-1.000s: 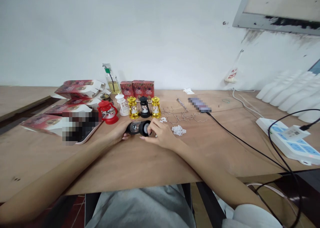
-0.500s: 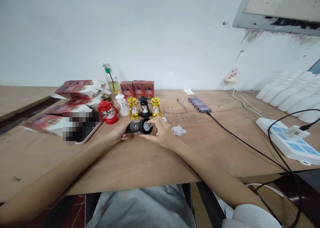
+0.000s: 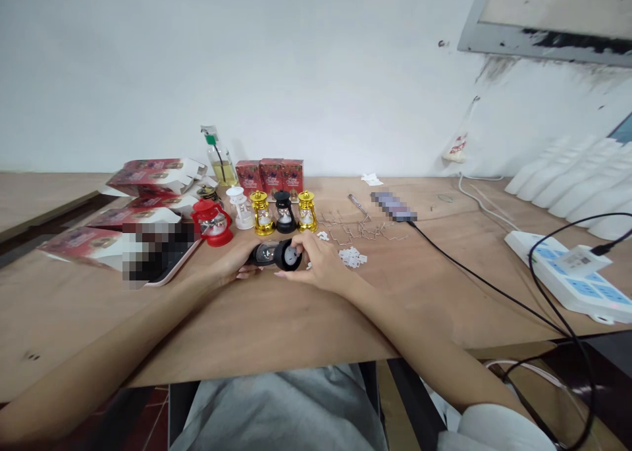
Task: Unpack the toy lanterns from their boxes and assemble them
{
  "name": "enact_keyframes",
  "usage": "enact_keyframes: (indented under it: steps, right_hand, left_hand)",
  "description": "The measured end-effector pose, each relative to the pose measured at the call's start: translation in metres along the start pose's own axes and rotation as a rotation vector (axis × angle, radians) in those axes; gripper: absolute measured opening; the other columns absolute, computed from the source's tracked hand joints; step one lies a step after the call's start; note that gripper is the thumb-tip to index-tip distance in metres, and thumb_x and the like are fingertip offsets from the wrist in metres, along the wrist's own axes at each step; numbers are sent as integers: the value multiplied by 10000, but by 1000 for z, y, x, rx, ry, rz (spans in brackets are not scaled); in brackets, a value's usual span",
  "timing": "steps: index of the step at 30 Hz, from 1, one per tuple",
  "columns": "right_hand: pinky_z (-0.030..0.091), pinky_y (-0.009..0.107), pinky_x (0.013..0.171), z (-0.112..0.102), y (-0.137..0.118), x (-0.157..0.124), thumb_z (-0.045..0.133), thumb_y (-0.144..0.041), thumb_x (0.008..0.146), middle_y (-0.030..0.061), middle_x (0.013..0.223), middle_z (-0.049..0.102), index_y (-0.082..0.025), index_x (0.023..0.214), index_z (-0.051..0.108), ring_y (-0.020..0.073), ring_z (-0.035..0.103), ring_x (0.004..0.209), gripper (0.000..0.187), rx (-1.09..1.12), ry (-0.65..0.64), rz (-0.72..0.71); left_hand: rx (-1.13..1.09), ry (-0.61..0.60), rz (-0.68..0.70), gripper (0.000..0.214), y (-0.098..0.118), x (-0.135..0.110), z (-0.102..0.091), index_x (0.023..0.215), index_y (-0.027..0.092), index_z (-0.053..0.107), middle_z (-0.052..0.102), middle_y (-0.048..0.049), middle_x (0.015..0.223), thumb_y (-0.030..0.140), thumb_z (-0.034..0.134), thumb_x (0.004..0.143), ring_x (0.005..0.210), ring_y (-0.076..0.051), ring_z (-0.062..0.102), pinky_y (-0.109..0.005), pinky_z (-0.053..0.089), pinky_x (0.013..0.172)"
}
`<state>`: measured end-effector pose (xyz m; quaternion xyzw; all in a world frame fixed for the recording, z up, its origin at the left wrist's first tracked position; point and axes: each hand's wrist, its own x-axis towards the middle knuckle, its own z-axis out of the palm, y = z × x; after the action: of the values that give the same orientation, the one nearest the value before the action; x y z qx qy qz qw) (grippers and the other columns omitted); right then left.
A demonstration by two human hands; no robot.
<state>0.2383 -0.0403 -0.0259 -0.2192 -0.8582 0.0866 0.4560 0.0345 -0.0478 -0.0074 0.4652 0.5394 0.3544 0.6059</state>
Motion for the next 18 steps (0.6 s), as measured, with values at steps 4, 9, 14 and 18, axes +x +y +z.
enact_keyframes:
  steps: [4, 9, 14, 18]
  right_hand:
    - [401, 232, 552, 0, 0, 0, 690, -467, 715, -6, 776, 488, -203, 913, 425, 103, 454, 594, 423, 18, -9, 15]
    - [388, 230, 573, 0, 1, 0, 691, -448, 715, -9, 767, 464, -202, 900, 415, 112, 455, 635, 414, 15, -20, -5]
    - [380, 227, 581, -2, 1, 1, 682, -436, 728, -7, 775, 448, -195, 889, 416, 110, 433, 640, 393, 6, -43, -21]
    - [384, 235, 607, -3, -1, 2, 615, -417, 801, 6, 770, 433, -193, 759, 425, 114, 426, 656, 297, -21, -92, -68]
  left_hand:
    - [-17, -16, 17, 256, -2, 2, -1, 696, 156, 492, 504, 5, 432, 363, 447, 839, 268, -34, 237, -132, 150, 270]
    - [-41, -21, 19, 236, -3, 2, -2, 710, 161, 498, 495, 15, 426, 369, 489, 822, 263, -36, 239, -138, 138, 271]
    - [-44, -15, 13, 235, -3, 2, -2, 704, 160, 504, 500, 7, 429, 364, 496, 821, 262, -37, 245, -139, 133, 271]
    - [-39, -1, 1, 244, -2, 2, -1, 684, 153, 511, 494, -4, 420, 333, 453, 840, 261, -36, 241, -137, 135, 268]
